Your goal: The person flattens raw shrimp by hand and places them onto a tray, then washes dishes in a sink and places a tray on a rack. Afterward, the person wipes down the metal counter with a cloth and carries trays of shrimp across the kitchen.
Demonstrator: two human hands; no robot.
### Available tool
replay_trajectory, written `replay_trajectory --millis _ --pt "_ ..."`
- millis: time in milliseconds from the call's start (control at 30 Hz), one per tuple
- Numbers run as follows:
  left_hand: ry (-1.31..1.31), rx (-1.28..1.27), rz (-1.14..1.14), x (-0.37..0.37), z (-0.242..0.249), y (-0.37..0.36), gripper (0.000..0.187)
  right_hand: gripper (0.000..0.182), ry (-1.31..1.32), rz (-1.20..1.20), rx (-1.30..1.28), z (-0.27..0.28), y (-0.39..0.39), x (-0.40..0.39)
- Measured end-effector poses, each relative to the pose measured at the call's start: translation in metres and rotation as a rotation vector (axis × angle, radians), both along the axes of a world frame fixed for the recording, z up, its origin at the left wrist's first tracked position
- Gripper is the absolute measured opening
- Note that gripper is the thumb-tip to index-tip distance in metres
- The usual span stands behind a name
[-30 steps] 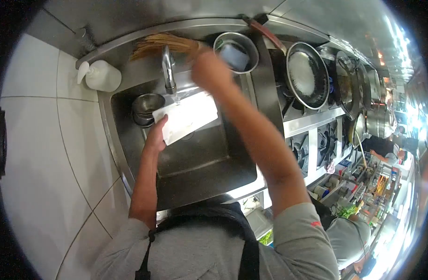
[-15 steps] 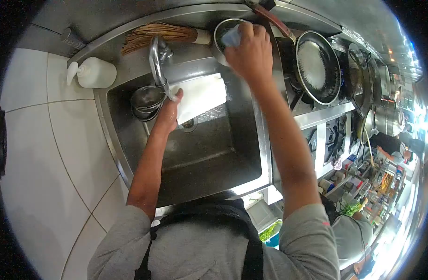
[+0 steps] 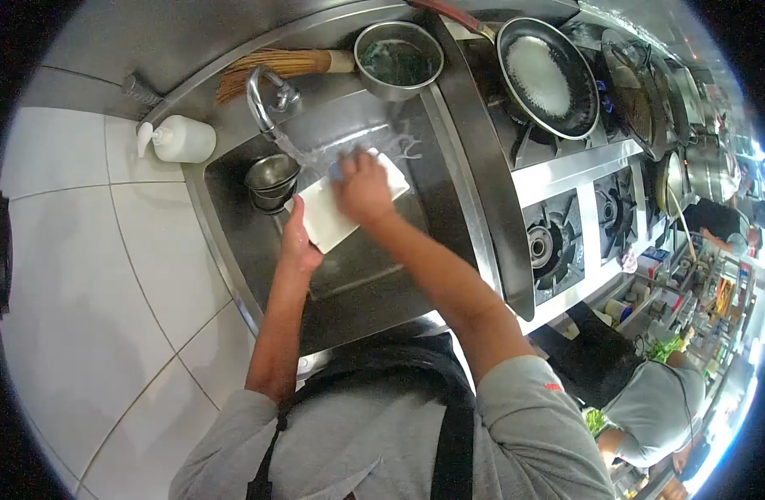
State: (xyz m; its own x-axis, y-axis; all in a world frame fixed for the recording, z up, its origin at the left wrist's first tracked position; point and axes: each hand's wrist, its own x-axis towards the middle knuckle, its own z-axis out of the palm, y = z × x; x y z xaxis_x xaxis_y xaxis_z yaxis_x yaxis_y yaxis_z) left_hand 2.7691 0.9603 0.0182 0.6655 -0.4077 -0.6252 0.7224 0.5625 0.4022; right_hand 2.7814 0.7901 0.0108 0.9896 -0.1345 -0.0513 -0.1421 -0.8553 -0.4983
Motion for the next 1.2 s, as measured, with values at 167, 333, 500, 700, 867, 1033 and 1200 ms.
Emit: replay_trajectory --millis 167,333,500,700,867,1033,1200 --pt "0.183 0.088 0.073 -0.002 0.0 0.0 0.064 0.047 0.129 0.078 0.389 0.053 0.021 -0.019" --pt "0.067 0.018 0.054 -0.015 -0.008 0.005 0.062 0.045 -0.082 -0.056 -0.165 0.025 -0.028 0.007" --pt "0.018 0.021 0.029 -0.007 -0.007 -0.021 0.066 0.044 -0.023 0.018 -0.127 0.022 0.006 -0.011" --pt "0.101 0.077 0.04 -0.004 0.003 -0.005 0.062 0.042 -0.029 0.075 -0.103 0.034 0.011 -0.049" --pt "0.064 0.207 -0.05 -0.009 -0.006 0.039 0.048 0.054 0.22 -0.309 0.514 -0.02 -0.109 0.01" --pt "-0.054 0.193 -0.013 -0.019 -0.017 0.012 0.046 0.055 0.514 -0.255 2.082 -0.03 -0.08 -0.024" --pt "-0.197 0.315 0.044 -0.001 -0.009 0.001 0.044 0.057 0.399 -0.826 2.27 0.048 -0.02 -0.047"
